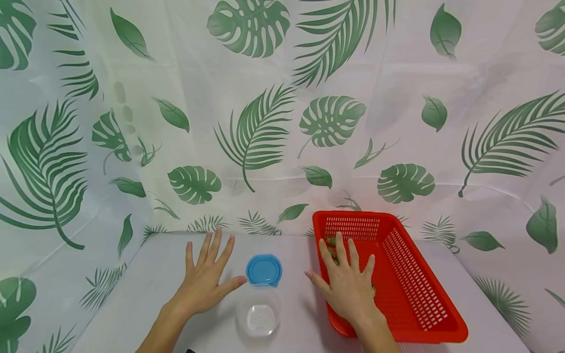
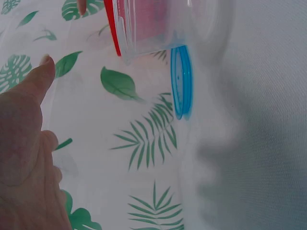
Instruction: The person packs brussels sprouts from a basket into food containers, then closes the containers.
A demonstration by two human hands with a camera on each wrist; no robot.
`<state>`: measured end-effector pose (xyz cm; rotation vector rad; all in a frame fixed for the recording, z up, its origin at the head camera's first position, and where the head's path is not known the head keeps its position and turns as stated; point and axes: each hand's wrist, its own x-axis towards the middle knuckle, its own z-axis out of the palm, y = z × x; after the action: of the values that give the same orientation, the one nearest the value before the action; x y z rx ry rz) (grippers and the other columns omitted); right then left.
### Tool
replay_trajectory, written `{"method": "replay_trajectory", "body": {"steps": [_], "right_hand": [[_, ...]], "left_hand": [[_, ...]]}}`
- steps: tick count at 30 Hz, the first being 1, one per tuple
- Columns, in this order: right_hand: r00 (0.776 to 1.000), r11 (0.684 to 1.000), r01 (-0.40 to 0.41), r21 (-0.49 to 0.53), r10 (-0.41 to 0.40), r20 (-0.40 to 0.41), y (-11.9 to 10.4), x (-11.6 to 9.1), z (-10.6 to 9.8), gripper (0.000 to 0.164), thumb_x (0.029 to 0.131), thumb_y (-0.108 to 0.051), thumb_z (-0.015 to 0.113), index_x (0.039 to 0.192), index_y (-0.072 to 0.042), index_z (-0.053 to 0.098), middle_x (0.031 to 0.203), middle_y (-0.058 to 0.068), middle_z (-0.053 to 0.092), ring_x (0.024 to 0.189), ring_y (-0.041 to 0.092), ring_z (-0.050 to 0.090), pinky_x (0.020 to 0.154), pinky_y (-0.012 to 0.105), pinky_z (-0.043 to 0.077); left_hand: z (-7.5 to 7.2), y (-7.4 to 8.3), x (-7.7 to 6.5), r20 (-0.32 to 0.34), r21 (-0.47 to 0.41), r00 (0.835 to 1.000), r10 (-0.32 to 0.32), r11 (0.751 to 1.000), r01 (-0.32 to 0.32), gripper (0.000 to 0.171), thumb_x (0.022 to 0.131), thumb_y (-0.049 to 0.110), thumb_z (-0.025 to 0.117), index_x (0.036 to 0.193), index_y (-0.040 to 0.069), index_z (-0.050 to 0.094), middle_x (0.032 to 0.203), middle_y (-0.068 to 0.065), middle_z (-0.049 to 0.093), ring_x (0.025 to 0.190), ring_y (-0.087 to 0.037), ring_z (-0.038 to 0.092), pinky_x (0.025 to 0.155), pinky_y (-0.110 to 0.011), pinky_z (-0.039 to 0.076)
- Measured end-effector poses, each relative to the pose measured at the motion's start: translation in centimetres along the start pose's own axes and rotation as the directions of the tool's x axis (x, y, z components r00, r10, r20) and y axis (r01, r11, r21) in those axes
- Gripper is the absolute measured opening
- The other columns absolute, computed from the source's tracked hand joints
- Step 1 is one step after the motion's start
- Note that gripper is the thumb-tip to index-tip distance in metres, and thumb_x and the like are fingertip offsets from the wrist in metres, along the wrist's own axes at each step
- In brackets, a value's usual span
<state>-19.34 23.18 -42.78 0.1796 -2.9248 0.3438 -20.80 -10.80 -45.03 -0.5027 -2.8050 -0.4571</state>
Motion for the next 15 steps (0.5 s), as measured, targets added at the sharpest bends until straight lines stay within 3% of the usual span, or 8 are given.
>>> {"method": "replay_trajectory", "body": {"steps": [8, 15], "right_hand": [[1.0, 1.0, 0.008, -0.001, -0.008, -0.005, 0.0, 0.09, -0.22, 0.094, 0.092, -0.065, 0.067, 0.166, -0.022, 0.029, 0.174, 0.02, 0.008, 0.156, 0.052, 0.005, 0.112, 0.085, -0.004], [1.0, 1.0, 0.009, 0.0, -0.009, -0.007, -0.02, 0.0, -0.09, 0.094, 0.092, -0.065, 0.067, 0.166, -0.022, 0.029, 0.174, 0.021, 0.007, 0.155, 0.052, 0.004, 0.111, 0.085, -0.003]], "left_hand": [[-0.13, 0.13, 0.08, -0.009, -0.033, 1.0, 0.006, 0.999, -0.007, 0.102, 0.092, 0.083, 0.048, 0.169, 0.024, 0.015, 0.174, -0.007, -0.008, 0.162, -0.033, -0.011, 0.12, -0.067, -0.018], [0.07, 0.06, 0.1, -0.003, -0.017, 1.0, 0.007, 1.0, -0.007, 0.103, 0.091, 0.083, 0.047, 0.168, 0.027, 0.008, 0.174, -0.007, -0.01, 0.162, -0.033, -0.011, 0.12, -0.068, -0.018]]}}
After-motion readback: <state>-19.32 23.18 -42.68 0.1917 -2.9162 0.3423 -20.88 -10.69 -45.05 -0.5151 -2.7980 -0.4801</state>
